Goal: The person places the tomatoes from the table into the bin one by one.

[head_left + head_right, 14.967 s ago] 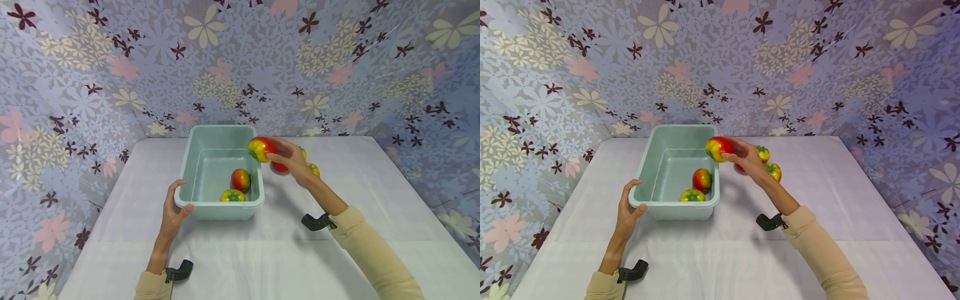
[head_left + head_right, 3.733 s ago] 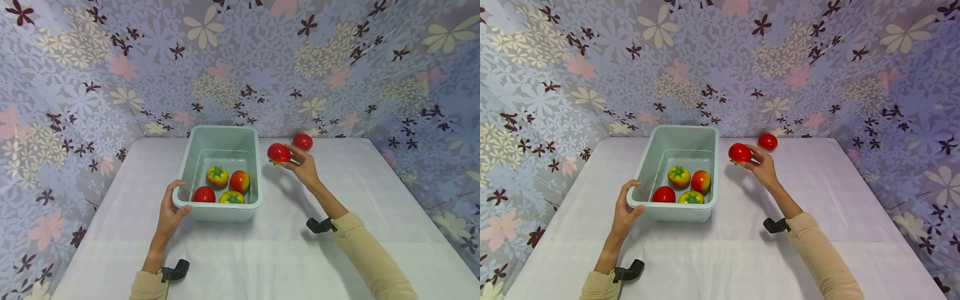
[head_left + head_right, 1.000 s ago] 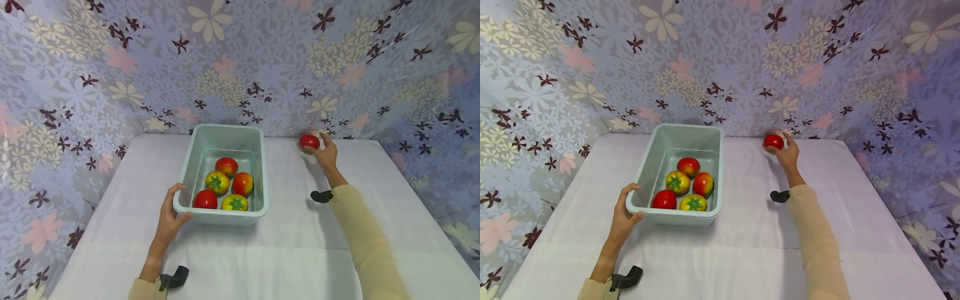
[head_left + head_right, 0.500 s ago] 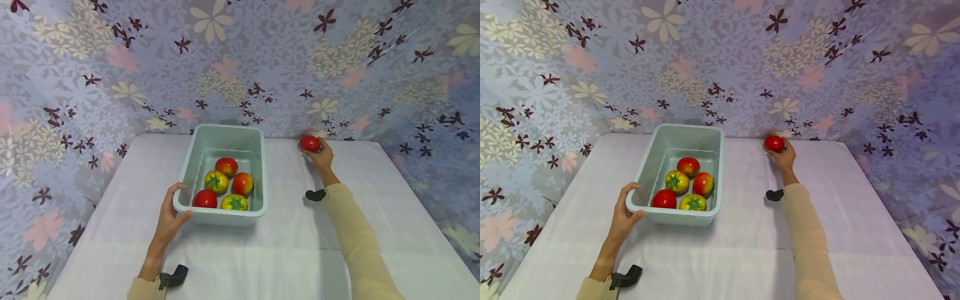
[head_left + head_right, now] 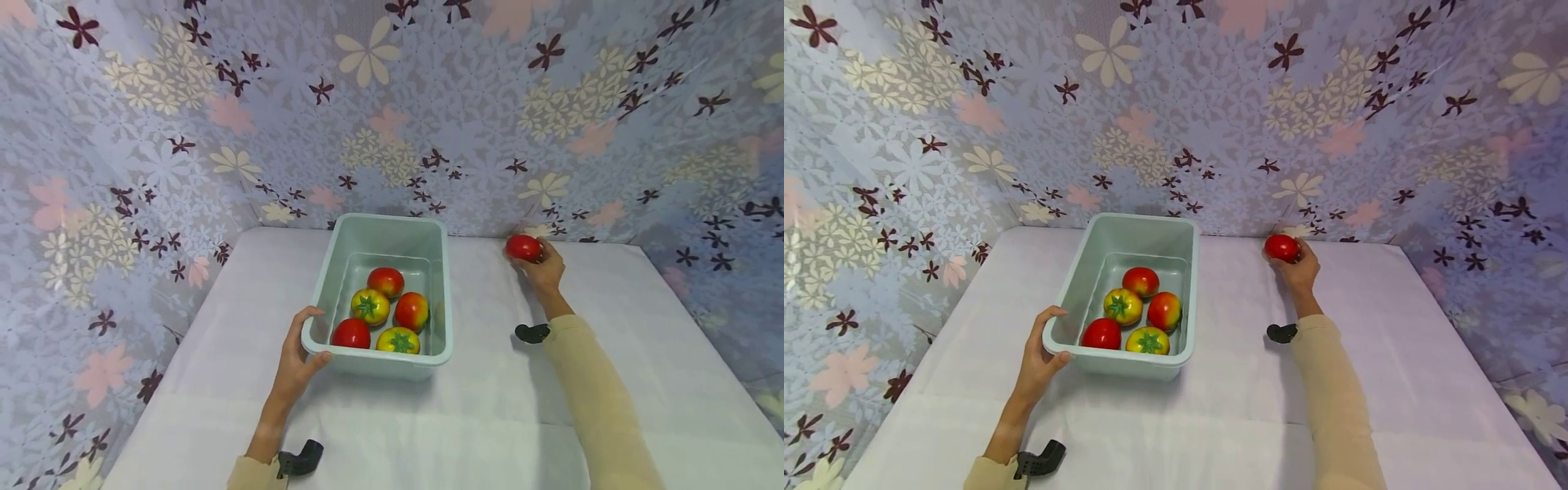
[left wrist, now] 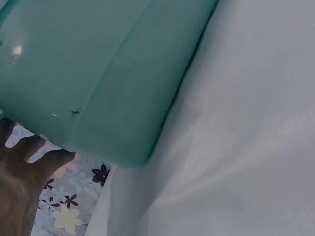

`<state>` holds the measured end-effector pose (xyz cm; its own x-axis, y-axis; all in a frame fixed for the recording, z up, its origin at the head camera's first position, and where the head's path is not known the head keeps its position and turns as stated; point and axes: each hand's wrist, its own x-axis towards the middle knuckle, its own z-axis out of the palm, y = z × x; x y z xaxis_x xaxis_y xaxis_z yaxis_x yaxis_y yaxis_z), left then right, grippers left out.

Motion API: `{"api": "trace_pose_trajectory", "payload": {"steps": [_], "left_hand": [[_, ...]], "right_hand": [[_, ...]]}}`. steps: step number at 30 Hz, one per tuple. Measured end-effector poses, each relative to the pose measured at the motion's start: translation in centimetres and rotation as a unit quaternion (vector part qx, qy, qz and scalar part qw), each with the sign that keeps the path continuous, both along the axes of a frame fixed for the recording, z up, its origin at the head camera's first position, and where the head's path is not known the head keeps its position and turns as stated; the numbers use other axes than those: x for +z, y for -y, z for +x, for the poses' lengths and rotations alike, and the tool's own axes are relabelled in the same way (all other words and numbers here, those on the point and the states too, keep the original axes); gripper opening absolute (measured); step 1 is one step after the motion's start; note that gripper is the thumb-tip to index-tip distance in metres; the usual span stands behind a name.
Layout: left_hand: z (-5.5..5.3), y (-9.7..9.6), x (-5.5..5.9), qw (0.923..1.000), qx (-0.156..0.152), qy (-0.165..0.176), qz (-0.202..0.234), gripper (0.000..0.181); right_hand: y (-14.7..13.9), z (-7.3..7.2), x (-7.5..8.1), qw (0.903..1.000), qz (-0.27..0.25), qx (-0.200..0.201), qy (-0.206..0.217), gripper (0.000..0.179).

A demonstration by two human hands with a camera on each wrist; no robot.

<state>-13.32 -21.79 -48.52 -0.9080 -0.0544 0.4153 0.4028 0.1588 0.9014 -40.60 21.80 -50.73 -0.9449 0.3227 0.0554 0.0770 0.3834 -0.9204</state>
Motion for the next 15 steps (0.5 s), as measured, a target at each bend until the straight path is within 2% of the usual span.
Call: {"api": "trace_pose_trajectory", "payload": {"steps": [8,15], "left_hand": [[0.0,-0.3,-0.1,0.9999,-0.005,0.000,0.013,0.061],[0.0,-0.6,0.1,0.9997,-0.007,0.008,0.022,0.059]], "right_hand": [[-0.7,1.1,0.4,0.9982,-0.053,0.005,-0.028,0.077],[-1.0,1.7,1.3,0.9959,-0.045,0.035,-0.071,0.074]]}}
